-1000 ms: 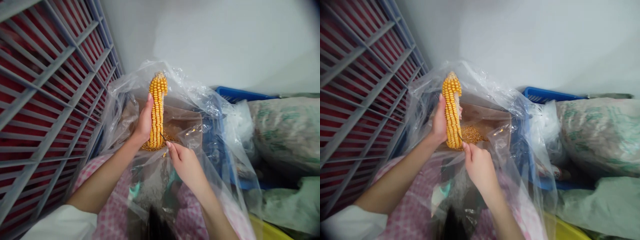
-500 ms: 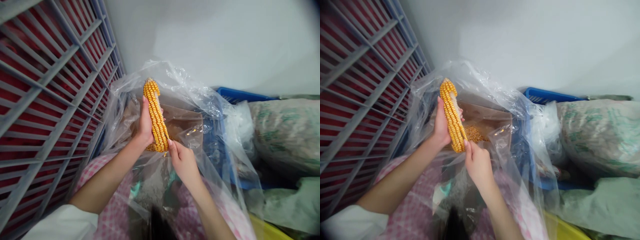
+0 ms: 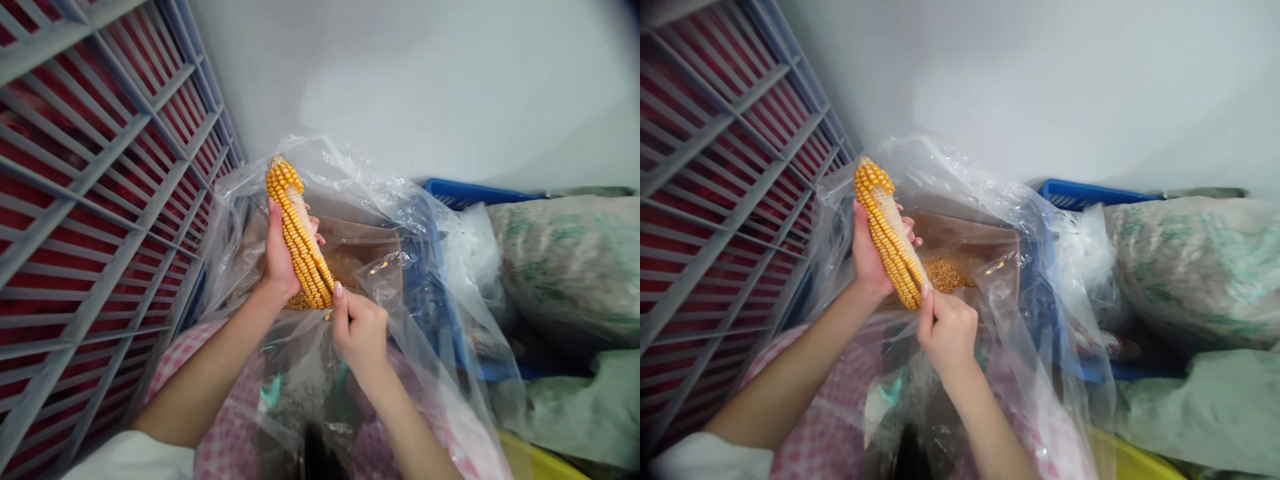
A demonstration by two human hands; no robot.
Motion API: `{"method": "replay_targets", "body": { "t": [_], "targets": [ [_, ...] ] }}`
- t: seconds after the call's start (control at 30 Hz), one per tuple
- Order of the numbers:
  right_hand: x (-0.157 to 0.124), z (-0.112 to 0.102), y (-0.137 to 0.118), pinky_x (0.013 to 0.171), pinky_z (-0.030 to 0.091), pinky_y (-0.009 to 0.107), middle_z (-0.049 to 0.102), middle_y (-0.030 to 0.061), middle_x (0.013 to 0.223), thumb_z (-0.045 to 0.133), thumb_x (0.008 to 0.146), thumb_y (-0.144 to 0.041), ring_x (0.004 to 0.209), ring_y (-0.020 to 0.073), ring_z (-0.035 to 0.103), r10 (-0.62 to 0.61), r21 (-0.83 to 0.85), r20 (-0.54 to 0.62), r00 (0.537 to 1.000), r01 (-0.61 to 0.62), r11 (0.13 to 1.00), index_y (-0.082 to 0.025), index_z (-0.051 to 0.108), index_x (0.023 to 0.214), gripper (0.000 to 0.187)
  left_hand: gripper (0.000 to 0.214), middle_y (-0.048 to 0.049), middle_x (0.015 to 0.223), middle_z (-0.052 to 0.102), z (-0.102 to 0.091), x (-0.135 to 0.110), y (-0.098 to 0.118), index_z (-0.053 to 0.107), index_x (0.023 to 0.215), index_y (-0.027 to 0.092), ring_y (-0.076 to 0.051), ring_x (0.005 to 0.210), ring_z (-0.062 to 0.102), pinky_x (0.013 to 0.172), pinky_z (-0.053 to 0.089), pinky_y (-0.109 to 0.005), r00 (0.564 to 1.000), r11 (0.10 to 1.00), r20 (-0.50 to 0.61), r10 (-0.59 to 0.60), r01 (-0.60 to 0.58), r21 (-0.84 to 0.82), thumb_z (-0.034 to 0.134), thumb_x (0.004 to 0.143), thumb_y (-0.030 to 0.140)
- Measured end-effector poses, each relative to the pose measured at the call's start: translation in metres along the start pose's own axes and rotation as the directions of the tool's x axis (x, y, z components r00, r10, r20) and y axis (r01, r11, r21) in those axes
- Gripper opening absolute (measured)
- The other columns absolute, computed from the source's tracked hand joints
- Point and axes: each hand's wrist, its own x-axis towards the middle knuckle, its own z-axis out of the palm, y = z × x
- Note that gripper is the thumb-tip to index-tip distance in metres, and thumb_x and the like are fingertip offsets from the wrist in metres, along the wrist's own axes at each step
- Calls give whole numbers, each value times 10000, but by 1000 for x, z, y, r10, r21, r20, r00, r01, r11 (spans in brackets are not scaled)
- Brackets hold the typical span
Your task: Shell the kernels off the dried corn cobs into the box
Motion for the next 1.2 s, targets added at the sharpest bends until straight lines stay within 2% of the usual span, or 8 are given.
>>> {"method": "replay_targets", "body": {
  "t": [0.17, 0.33, 0.47, 0.6, 0.7, 0.87, 1.1, 1.2],
  "targets": [
    [-2, 10, 7, 467, 235, 247, 425, -13, 417, 347, 877, -191, 402, 77, 343, -102, -119, -107, 989, 89, 989, -172, 460, 458, 435, 444, 26, 572, 478, 1, -2, -1, 516, 756, 197, -76, 478, 476, 529, 459, -206, 999, 1000, -36, -14, 14, -17, 333, 797, 600],
    [-1, 13, 11, 484, 240, 258, 423, -5, 407, 337, 873, -206, 418, 89, 364, -132, -198, -94, 987, 112, 974, -180, 447, 440, 447, 446, 23, 609, 515, -2, -3, -1, 522, 774, 201, -77, 481, 497, 533, 465, -215, 995, 999, -91, -33, 34, 14, 349, 781, 613],
    [6, 1, 6, 463, 206, 249, 398, -13, 396, 332, 880, -270, 401, 76, 341, -2, -133, 23, 1000, 5, 991, -175, 400, 420, 475, 431, 18, 621, 536, -3, 1, -3, 533, 773, 196, -80, 497, 519, 524, 460, -206, 993, 995, -120, -12, 25, 101, 381, 776, 599],
    [11, -14, -2, 437, 156, 245, 329, -29, 367, 331, 882, -379, 373, 66, 257, 168, -81, 155, 974, -157, 984, -173, 326, 404, 521, 352, 6, 638, 558, -2, 4, -8, 547, 771, 180, -81, 556, 542, 545, 454, -182, 993, 980, -75, 86, -71, 185, 467, 776, 523],
    [7, -14, -2, 435, 157, 244, 349, -24, 370, 312, 889, -374, 371, 70, 270, 181, -86, 146, 973, -169, 982, -174, 346, 404, 525, 382, 12, 614, 542, -1, 4, -9, 546, 761, 182, -79, 519, 525, 528, 455, -191, 999, 990, -46, 11, -4, 143, 444, 774, 550],
    [1, 2, 6, 466, 203, 247, 444, -2, 411, 302, 892, -283, 408, 83, 372, 53, -149, 19, 998, -50, 988, -171, 466, 444, 491, 474, 26, 587, 517, -1, 4, -8, 534, 766, 194, -75, 451, 489, 504, 460, -218, 991, 992, -97, -97, 104, 71, 366, 758, 637],
    [13, -9, 4, 448, 175, 234, 379, -25, 402, 305, 891, -412, 398, 71, 287, 157, -63, 160, 975, -149, 987, -171, 427, 438, 528, 409, 23, 585, 532, -2, 9, -4, 533, 768, 195, -78, 473, 511, 462, 424, -191, 987, 990, -144, 74, -55, 129, 415, 765, 586],
    [14, -21, 0, 457, 171, 232, 332, -34, 405, 345, 871, -448, 406, 69, 266, 189, -90, 144, 971, -177, 980, -170, 392, 440, 516, 370, 29, 580, 535, -4, 15, 4, 526, 785, 195, -72, 466, 504, 441, 402, -176, 972, 969, -127, 197, -173, 177, 521, 716, 558]
  ]
}}
